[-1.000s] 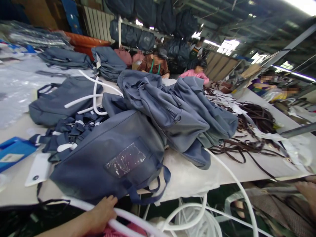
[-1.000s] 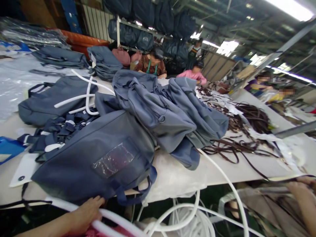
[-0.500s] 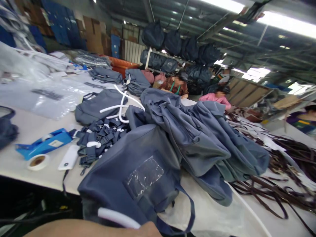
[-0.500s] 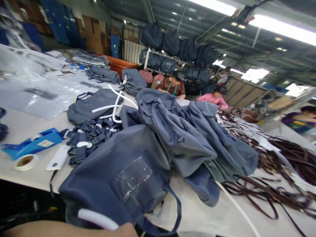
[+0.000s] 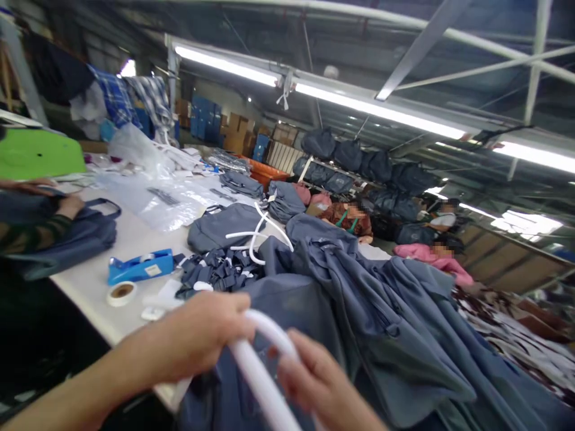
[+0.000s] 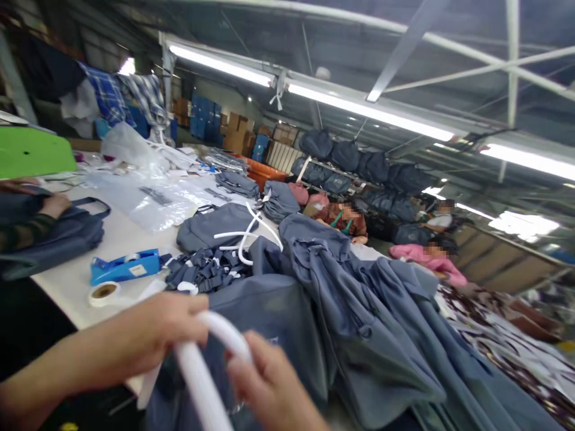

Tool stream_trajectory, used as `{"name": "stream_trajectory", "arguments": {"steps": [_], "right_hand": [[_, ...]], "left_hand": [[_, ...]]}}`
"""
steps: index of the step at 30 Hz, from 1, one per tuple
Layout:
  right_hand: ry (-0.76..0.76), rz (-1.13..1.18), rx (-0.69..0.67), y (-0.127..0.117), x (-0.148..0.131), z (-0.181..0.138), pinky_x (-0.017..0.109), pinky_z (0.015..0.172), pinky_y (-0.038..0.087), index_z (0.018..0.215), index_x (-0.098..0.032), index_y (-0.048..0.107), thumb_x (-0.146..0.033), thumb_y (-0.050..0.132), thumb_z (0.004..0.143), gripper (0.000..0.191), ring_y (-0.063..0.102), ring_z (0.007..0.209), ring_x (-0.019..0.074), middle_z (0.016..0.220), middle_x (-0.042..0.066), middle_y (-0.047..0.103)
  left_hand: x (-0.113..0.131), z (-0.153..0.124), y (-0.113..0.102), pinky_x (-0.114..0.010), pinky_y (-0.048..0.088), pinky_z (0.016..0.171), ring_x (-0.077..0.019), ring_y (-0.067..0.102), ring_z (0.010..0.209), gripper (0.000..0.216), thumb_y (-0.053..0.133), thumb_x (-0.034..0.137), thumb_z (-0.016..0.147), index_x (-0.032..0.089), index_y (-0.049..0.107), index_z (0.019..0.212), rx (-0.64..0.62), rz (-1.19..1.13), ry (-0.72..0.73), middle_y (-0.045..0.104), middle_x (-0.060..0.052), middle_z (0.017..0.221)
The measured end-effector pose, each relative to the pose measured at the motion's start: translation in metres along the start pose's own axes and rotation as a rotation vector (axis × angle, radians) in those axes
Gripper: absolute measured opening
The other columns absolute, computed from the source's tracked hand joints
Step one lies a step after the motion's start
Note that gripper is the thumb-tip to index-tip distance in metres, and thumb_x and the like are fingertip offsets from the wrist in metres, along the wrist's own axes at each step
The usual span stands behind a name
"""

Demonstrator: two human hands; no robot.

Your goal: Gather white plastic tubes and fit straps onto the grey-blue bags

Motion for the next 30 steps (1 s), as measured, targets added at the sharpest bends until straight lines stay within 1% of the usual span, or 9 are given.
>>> {"name": "stream_trajectory", "arguments": {"steps": [3, 6, 11, 15, 17, 20, 24, 27, 30], "right_hand": [[-0.286, 0.049, 0.01, -0.058, -0.068, 0.058, 0.024, 0.051, 0.042, 0.094, -0.021, 0.061, -0.051, 0.068, 0.079, 0.034, 0.051, 0.056, 0.0107, 0.071, -0.003, 0.057], [-0.349, 0.267, -0.166, -0.085, -0.122, 0.088, 0.031, 0.066, 0.057, 0.131, -0.03, 0.049, -0.038, 0.078, 0.071, 0.067, 0.067, 0.084, 0.0192, 0.124, 0.005, 0.061], [-0.262, 0.331, -0.481, -0.016, -0.12, 0.112, 0.031, 0.063, 0.059, 0.147, -0.046, 0.009, -0.031, 0.085, 0.063, 0.115, 0.071, 0.093, 0.0232, 0.163, 0.011, 0.015], [-0.254, 0.251, -0.238, 0.022, -0.104, 0.129, 0.023, 0.042, 0.045, 0.107, -0.019, 0.056, -0.061, 0.066, 0.076, 0.053, 0.062, 0.047, 0.0138, 0.084, 0.006, 0.074], [-0.254, 0.141, -0.07, 0.006, -0.112, 0.13, 0.02, 0.036, 0.034, 0.075, -0.017, 0.057, -0.066, 0.057, 0.079, 0.048, 0.048, 0.032, 0.0106, 0.041, -0.004, 0.055], [-0.35, 0.066, 0.114, -0.049, -0.137, 0.119, 0.019, 0.035, 0.026, 0.065, -0.018, 0.055, -0.063, 0.055, 0.083, 0.049, 0.04, 0.028, 0.0086, 0.032, -0.005, 0.046], [-0.509, 0.117, 0.314, -0.117, -0.172, 0.094, 0.021, 0.036, 0.029, 0.062, -0.018, 0.057, -0.061, 0.061, 0.081, 0.047, 0.037, 0.03, 0.0077, 0.032, -0.004, 0.046], [-0.552, 0.213, 0.443, -0.143, -0.189, 0.078, 0.022, 0.033, 0.028, 0.064, -0.019, 0.057, -0.055, 0.078, 0.067, 0.042, 0.039, 0.03, 0.0067, 0.044, -0.004, 0.057], [-0.587, 0.268, 0.582, -0.159, -0.206, 0.062, 0.021, 0.034, 0.023, 0.072, -0.019, 0.057, -0.044, 0.071, 0.079, 0.03, 0.041, 0.03, 0.005, 0.055, -0.004, 0.063]], "left_hand": [[0.012, 0.021, -0.08, -0.029, 0.032, 0.064, -0.0172, 0.053, 0.07, 0.031, 0.045, 0.006, 0.078, 0.022, 0.072, 0.076, 0.355, 0.18, 0.082, 0.057, -0.003, 0.076], [0.021, 0.039, -0.146, -0.027, 0.035, 0.07, -0.0174, 0.054, 0.073, 0.032, 0.047, -0.001, 0.073, 0.018, 0.073, 0.075, 0.725, 0.176, 0.208, 0.058, -0.002, 0.072], [0.051, 0.084, -0.188, -0.028, 0.04, 0.076, -0.0147, 0.057, 0.074, 0.033, 0.047, -0.004, 0.072, 0.015, 0.074, 0.077, 0.892, 0.165, 0.408, 0.063, -0.001, 0.072], [0.072, 0.122, -0.185, -0.027, 0.044, 0.075, -0.0137, 0.059, 0.075, 0.03, 0.048, -0.002, 0.074, 0.015, 0.073, 0.078, 0.649, 0.116, 0.583, 0.065, -0.001, 0.074], [0.064, 0.125, -0.191, -0.025, 0.046, 0.075, -0.0127, 0.06, 0.076, 0.022, 0.053, 0.004, 0.077, 0.015, 0.071, 0.08, 0.573, -0.065, 0.651, 0.067, -0.002, 0.081], [0.024, 0.114, -0.204, -0.026, 0.05, 0.069, -0.014, 0.061, 0.073, 0.013, 0.063, 0.016, 0.075, 0.017, 0.071, 0.085, 0.534, -0.409, 0.528, 0.068, -0.003, 0.088], [-0.032, 0.102, -0.175, -0.028, 0.052, 0.07, -0.0232, 0.066, 0.084, 0.035, 0.072, 0.02, 0.064, 0.018, 0.075, 0.099, 0.279, -0.532, 0.272, 0.072, -0.006, 0.092], [-0.048, 0.1, -0.109, -0.034, 0.053, 0.083, -0.0297, 0.066, 0.098, 0.055, 0.068, 0.019, 0.067, 0.025, 0.068, 0.121, -0.056, -0.499, 0.227, 0.073, -0.004, 0.108], [-0.047, 0.104, -0.051, -0.042, 0.032, 0.114, -0.0304, 0.042, 0.138, 0.071, 0.062, 0.015, 0.074, 0.034, 0.049, 0.14, -0.041, -0.364, 0.218, 0.046, -0.001, 0.15]]}}
Point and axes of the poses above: each hand's wrist, its own z-axis towards the middle knuckle, its own y-axis out of the palm, x = y × z, the point moved 1 cm from there along z, towards the middle knuckle
